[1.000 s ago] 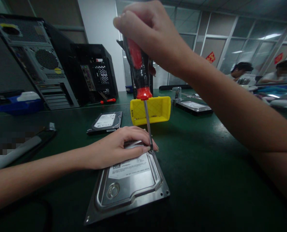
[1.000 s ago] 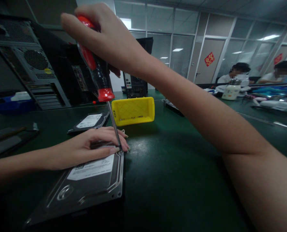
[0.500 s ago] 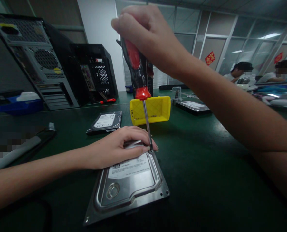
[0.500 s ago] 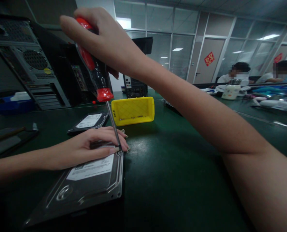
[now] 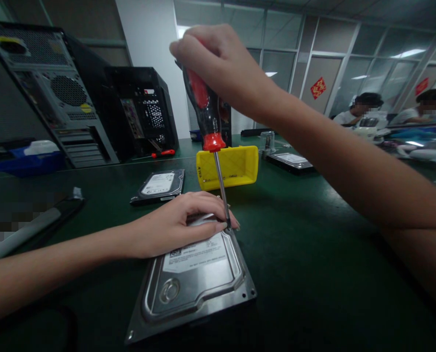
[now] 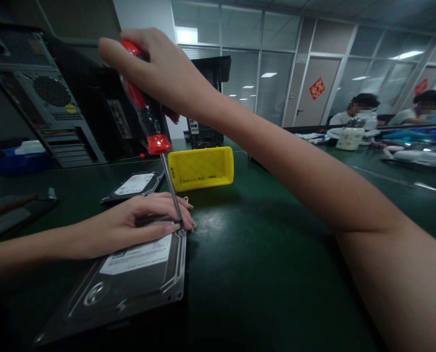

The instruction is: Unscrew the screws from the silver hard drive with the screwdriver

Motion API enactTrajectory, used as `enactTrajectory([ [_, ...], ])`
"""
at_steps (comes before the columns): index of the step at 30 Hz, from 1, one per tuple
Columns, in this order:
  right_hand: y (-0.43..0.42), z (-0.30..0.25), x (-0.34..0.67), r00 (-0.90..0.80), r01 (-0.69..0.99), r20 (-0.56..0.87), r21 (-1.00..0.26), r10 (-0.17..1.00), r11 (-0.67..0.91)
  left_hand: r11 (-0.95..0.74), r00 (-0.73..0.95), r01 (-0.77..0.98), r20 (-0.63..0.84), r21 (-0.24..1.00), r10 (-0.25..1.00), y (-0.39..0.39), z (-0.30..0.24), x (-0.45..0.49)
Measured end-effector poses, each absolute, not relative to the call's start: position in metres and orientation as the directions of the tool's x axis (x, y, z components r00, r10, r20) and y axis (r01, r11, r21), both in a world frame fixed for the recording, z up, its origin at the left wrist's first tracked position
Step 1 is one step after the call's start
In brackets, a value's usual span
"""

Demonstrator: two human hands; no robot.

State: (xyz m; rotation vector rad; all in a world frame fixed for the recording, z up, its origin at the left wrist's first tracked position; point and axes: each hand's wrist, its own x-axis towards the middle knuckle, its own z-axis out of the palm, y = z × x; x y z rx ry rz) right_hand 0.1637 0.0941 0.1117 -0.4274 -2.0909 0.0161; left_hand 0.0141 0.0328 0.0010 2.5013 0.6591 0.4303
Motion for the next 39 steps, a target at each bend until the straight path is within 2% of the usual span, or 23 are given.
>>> enactTrajectory([
  [39, 0.1044, 0.1081, 0.1662, -0.508, 0.352, 0.769, -0.226, 0.388, 0.908, -0.754, 0.833, 0.349, 0.185, 0.557, 0.522, 0.0324, 0.0023, 0.0162],
])
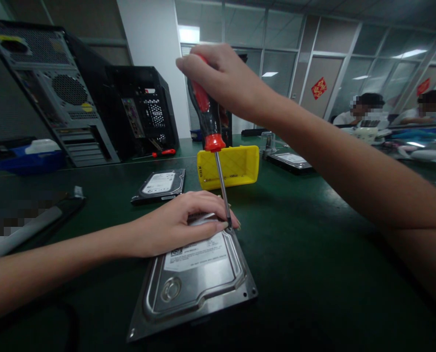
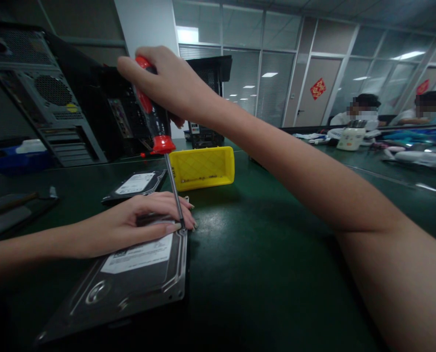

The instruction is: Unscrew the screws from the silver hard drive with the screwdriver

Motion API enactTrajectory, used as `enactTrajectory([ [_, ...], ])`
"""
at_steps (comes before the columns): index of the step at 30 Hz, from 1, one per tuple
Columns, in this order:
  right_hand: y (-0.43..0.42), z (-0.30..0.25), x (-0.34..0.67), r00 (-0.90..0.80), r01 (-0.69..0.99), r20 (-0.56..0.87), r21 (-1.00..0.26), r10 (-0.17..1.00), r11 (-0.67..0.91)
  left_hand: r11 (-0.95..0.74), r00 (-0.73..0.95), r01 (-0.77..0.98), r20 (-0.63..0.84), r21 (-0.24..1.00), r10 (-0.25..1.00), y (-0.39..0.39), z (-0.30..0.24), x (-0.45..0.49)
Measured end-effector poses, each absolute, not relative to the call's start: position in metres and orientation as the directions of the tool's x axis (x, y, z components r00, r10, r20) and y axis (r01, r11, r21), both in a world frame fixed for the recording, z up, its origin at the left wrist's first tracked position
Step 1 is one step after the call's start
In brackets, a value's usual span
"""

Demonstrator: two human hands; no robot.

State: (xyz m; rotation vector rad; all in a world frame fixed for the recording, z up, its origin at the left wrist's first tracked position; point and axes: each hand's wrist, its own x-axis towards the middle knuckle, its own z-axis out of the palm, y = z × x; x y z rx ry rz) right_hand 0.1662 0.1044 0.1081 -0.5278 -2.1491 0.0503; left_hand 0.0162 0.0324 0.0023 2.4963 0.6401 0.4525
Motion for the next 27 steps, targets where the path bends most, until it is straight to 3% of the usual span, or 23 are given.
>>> enactTrajectory([
  [27, 0.1056, 0.1058, 0.1653, -0.496, 0.397, 0.753, -0.247, 0.432, 0.884, -0.758, 0.833, 0.343, 0.194, 0.555, 0.519, 0.0322, 0.002, 0.0162],
])
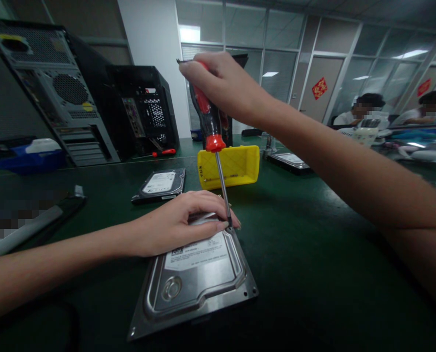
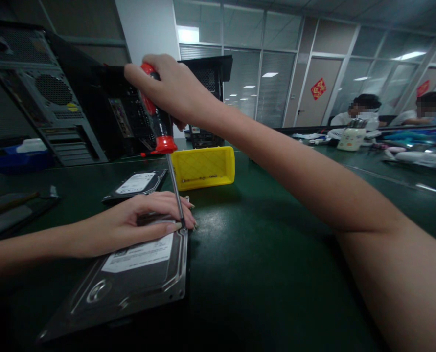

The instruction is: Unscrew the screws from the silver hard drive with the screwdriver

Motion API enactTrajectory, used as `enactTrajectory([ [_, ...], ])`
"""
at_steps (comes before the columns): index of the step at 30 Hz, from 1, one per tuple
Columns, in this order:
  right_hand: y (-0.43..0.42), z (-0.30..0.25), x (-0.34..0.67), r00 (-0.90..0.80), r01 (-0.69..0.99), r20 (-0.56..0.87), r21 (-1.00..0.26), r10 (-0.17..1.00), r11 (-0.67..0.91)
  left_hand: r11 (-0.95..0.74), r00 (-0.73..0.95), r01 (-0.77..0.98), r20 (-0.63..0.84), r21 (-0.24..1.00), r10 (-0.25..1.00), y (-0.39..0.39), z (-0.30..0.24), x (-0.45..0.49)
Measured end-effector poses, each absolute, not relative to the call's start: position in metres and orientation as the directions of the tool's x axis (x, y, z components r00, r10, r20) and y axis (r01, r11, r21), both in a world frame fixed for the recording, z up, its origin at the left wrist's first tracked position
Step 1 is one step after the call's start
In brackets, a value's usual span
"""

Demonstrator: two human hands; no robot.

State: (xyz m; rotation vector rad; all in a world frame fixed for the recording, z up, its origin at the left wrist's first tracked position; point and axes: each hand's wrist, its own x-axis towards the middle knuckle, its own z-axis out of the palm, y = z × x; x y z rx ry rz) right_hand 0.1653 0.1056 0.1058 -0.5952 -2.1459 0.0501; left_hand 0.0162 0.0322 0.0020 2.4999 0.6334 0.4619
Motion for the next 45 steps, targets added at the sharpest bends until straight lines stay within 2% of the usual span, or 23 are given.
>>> enactTrajectory([
  [8, 0.121, 0.093, 0.169, -0.481, 0.434, 0.705, -0.325, 0.521, 0.84, -0.772, 0.836, 0.337, 0.205, 0.538, 0.509, 0.032, 0.002, 0.017],
  [12, 0.118, 0.094, 0.172, -0.475, 0.414, 0.709, -0.343, 0.521, 0.843, -0.767, 0.838, 0.336, 0.199, 0.547, 0.509, 0.033, 0.001, 0.015],
  [15, 0.108, 0.101, 0.17, -0.483, 0.375, 0.734, -0.319, 0.477, 0.87, -0.762, 0.841, 0.335, 0.189, 0.554, 0.507, 0.033, 0.0, 0.013],
  [19, 0.096, 0.11, 0.163, -0.463, 0.284, 0.819, -0.225, 0.339, 0.932, -0.756, 0.835, 0.357, 0.176, 0.549, 0.521, 0.032, 0.001, 0.012],
  [22, 0.092, 0.114, 0.159, -0.46, 0.254, 0.84, -0.186, 0.287, 0.949, -0.753, 0.833, 0.362, 0.171, 0.55, 0.525, 0.031, 0.002, 0.013],
  [29, 0.089, 0.114, 0.16, -0.447, 0.258, 0.847, -0.187, 0.288, 0.948, -0.753, 0.832, 0.363, 0.173, 0.548, 0.527, 0.032, 0.002, 0.015],
  [45, 0.09, 0.118, 0.165, -0.456, 0.222, 0.865, -0.117, 0.209, 0.968, -0.75, 0.828, 0.375, 0.168, 0.544, 0.535, 0.032, 0.002, 0.014],
])
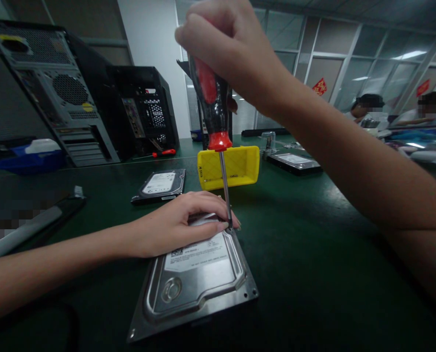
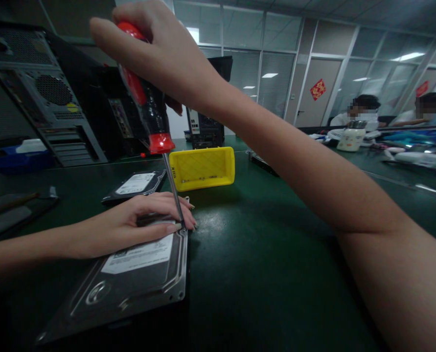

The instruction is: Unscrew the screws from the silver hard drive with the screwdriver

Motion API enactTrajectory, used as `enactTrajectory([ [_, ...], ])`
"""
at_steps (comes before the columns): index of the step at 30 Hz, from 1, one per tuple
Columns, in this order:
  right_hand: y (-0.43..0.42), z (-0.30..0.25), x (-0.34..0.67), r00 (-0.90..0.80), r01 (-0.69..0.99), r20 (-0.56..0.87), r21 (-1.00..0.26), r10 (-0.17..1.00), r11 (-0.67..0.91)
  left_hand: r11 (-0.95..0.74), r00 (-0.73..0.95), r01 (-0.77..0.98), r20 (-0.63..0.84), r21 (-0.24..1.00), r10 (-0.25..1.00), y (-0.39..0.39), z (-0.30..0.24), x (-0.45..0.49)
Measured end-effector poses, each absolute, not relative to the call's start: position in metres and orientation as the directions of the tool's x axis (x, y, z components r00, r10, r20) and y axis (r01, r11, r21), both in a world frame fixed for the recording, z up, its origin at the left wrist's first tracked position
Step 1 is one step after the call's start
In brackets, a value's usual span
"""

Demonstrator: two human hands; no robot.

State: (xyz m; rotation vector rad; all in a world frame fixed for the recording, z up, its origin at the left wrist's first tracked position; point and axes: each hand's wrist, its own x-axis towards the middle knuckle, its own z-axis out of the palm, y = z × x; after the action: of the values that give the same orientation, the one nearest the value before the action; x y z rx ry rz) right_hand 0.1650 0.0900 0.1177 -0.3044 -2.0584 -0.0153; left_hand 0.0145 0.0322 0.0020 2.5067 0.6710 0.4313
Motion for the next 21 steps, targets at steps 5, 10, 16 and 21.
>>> enactTrajectory([
  [5, 0.0894, 0.1195, 0.1654, -0.452, 0.244, 0.868, -0.103, 0.206, 0.964, -0.747, 0.825, 0.382, 0.164, 0.543, 0.541, 0.0306, 0.0024, 0.0143],
  [10, 0.0876, 0.118, 0.1656, -0.443, 0.253, 0.871, -0.105, 0.212, 0.962, -0.734, 0.823, 0.389, 0.149, 0.557, 0.549, 0.0324, 0.0023, 0.0142],
  [16, 0.0858, 0.1151, 0.1652, -0.448, 0.258, 0.863, -0.124, 0.233, 0.958, -0.746, 0.828, 0.367, 0.17, 0.556, 0.534, 0.0325, 0.0023, 0.0152],
  [21, 0.0913, 0.1145, 0.166, -0.504, 0.198, 0.843, -0.099, 0.188, 0.975, -0.743, 0.826, 0.362, 0.175, 0.563, 0.535, 0.0309, 0.0031, 0.0151],
])
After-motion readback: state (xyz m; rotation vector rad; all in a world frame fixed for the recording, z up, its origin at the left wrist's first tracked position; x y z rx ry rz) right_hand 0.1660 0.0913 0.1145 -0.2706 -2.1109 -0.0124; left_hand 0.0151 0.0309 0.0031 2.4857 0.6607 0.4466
